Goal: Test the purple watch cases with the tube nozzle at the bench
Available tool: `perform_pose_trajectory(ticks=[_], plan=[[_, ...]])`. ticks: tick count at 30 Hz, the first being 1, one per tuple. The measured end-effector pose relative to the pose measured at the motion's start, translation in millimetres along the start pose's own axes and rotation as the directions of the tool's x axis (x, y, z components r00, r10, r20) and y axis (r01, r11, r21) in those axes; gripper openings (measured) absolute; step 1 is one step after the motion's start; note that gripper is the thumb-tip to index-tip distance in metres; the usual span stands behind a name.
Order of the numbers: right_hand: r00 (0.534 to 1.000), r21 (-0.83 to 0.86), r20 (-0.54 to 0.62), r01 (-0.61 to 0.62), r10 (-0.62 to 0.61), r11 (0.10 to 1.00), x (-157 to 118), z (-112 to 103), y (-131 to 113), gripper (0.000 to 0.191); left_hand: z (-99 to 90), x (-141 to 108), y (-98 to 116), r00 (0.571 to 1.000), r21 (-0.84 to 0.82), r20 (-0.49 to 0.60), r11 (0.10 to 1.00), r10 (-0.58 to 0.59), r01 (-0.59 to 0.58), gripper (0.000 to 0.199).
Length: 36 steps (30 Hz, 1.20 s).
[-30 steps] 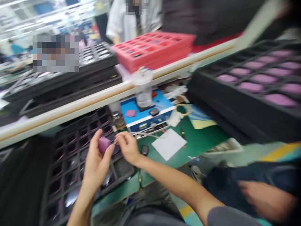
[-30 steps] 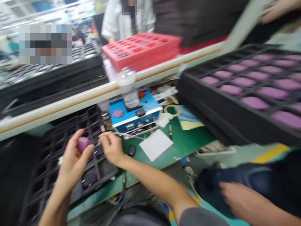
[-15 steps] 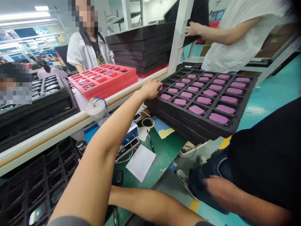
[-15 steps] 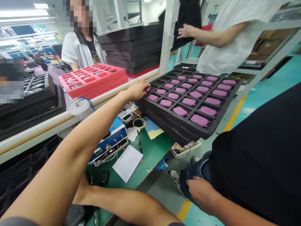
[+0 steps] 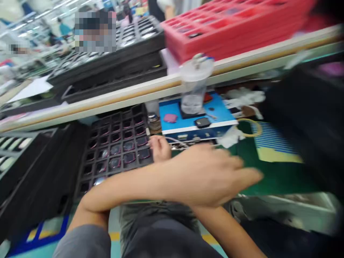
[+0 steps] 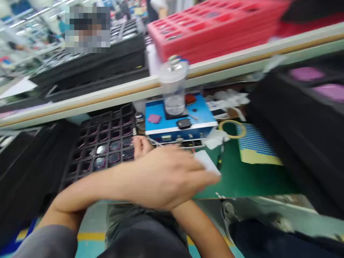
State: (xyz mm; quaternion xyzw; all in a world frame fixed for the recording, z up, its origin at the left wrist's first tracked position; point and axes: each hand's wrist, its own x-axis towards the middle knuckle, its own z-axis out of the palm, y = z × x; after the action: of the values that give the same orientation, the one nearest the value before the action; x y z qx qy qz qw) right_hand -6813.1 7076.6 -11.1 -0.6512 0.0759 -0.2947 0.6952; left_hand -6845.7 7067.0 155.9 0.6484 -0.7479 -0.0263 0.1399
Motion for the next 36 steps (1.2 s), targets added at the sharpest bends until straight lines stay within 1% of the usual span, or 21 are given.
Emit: perform_pose_trajectory(ticks=[1, 2, 3, 4, 5, 6, 7, 8, 12, 14, 17, 20, 21, 22, 23, 25, 26, 27, 28, 30, 36], plan=[[0.999, 0.038, -0.007, -0.040, 0.041, 0.998, -4.2, 8.4, 6.4, 0.038, 8.1, -43.4, 11.7, 0.994, -0.051, -0.026, 0.993, -0.106, 0.105, 0.030], [0.997, 0.068, -0.017, -0.069, 0.071, 0.995, -6.6, 13.8, 10.6, 0.041, 17.8, -83.8, 16.5, 0.952, -0.099, -0.092, 0.954, -0.291, 0.282, 0.029], [0.996, 0.087, -0.027, -0.081, 0.084, 0.993, -7.6, 16.4, 12.2, 0.042, 28.5, -119.6, 14.1, 0.856, -0.135, -0.164, 0.871, -0.490, 0.472, 0.028], [0.997, 0.093, -0.031, -0.074, 0.077, 0.993, -7.9, 16.6, 11.6, 0.042, 39.4, -149.3, 5.7, 0.718, -0.130, -0.251, 0.757, -0.649, 0.640, 0.025], [0.998, 0.088, -0.033, -0.052, 0.055, 0.995, -8.3, 15.2, 9.0, 0.042, 49.8, -171.7, -6.6, 0.614, -0.102, -0.279, 0.659, -0.738, 0.745, 0.025], [0.999, 0.075, -0.035, -0.022, 0.025, 0.997, -9.6, 13.0, 5.3, 0.043, 59.1, -186.7, -19.9, 0.546, -0.071, -0.285, 0.586, -0.788, 0.807, 0.025], [0.999, 0.057, -0.038, 0.008, -0.006, 0.998, -12.0, 10.7, 1.2, 0.043, 66.7, -195.1, -31.4, 0.518, -0.049, -0.288, 0.553, -0.805, 0.832, 0.024], [0.999, 0.039, -0.043, 0.034, -0.032, 0.999, -15.4, 8.5, -2.4, 0.044, 72.5, -198.3, -39.2, 0.525, -0.019, -0.266, 0.549, -0.809, 0.836, 0.023], [0.992, 0.004, -0.100, 0.074, -0.074, 0.997, -28.3, 4.5, -2.9, 0.046, 87.2, -190.6, -37.2, 0.686, 0.190, -0.118, 0.662, -0.718, 0.725, 0.022], [0.991, 0.006, -0.097, 0.090, -0.089, 0.996, -28.9, 6.2, 1.9, 0.047, 94.9, -187.1, -32.3, 0.696, 0.248, -0.140, 0.655, -0.705, 0.713, 0.026], [0.989, -0.013, -0.071, 0.131, -0.131, 0.991, -28.2, 10.2, 0.2, 0.049, 101.8, -188.9, -31.2, 0.677, 0.265, -0.165, 0.628, -0.718, 0.731, 0.018], [0.983, -0.089, -0.062, 0.170, -0.175, 0.982, -30.7, 11.5, -14.6, 0.044, 101.1, -195.1, -30.8, 0.664, 0.163, -0.173, 0.644, -0.727, 0.748, 0.018], [0.979, -0.112, -0.071, 0.185, -0.193, 0.976, -32.1, 11.5, -19.8, 0.042, 100.6, -197.3, -30.1, 0.628, 0.055, -0.216, 0.633, -0.747, 0.772, 0.020], [0.974, -0.126, -0.080, 0.202, -0.213, 0.971, -33.6, 11.6, -23.7, 0.039, 100.5, -199.4, -29.3, 0.554, -0.105, -0.282, 0.600, -0.783, 0.793, 0.021], [0.969, -0.127, -0.086, 0.219, -0.230, 0.968, -35.1, 11.7, -25.8, 0.037, 101.0, -201.6, -28.7, 0.439, -0.307, -0.347, 0.542, -0.829, 0.782, 0.021], [0.968, -0.104, -0.065, 0.235, -0.242, 0.966, -37.2, 12.3, -24.1, 0.032, 103.6, -205.8, -29.0, 0.154, -0.695, -0.381, 0.393, -0.911, 0.602, 0.024], [0.970, -0.092, -0.039, 0.235, -0.240, 0.968, -37.7, 12.8, -20.6, 0.029, 105.2, -207.9, -30.3, 0.045, -0.821, -0.348, 0.327, -0.937, 0.468, 0.026], [0.972, -0.083, -0.014, 0.234, -0.236, 0.969, -37.7, 13.2, -16.3, 0.027, 106.6, -209.5, -32.0, -0.026, -0.898, -0.301, 0.274, -0.953, 0.343, 0.029], [0.972, -0.075, 0.003, 0.234, -0.235, 0.969, -37.5, 13.6, -11.8, 0.025, 107.5, -210.7, -34.0, -0.063, -0.942, -0.256, 0.234, -0.965, 0.241, 0.033], [0.973, -0.062, 0.028, 0.229, -0.228, 0.971, -36.8, 13.7, -5.1, 0.022, 107.5, -210.6, -37.1, -0.070, -0.976, -0.196, 0.187, -0.978, 0.114, 0.039], [0.974, -0.007, 0.136, 0.184, -0.182, 0.983, -35.6, 13.0, -5.1, 0.015, 100.5, -201.1, -37.6, -0.064, -0.989, -0.146, 0.147, -0.987, 0.001, 0.032]])
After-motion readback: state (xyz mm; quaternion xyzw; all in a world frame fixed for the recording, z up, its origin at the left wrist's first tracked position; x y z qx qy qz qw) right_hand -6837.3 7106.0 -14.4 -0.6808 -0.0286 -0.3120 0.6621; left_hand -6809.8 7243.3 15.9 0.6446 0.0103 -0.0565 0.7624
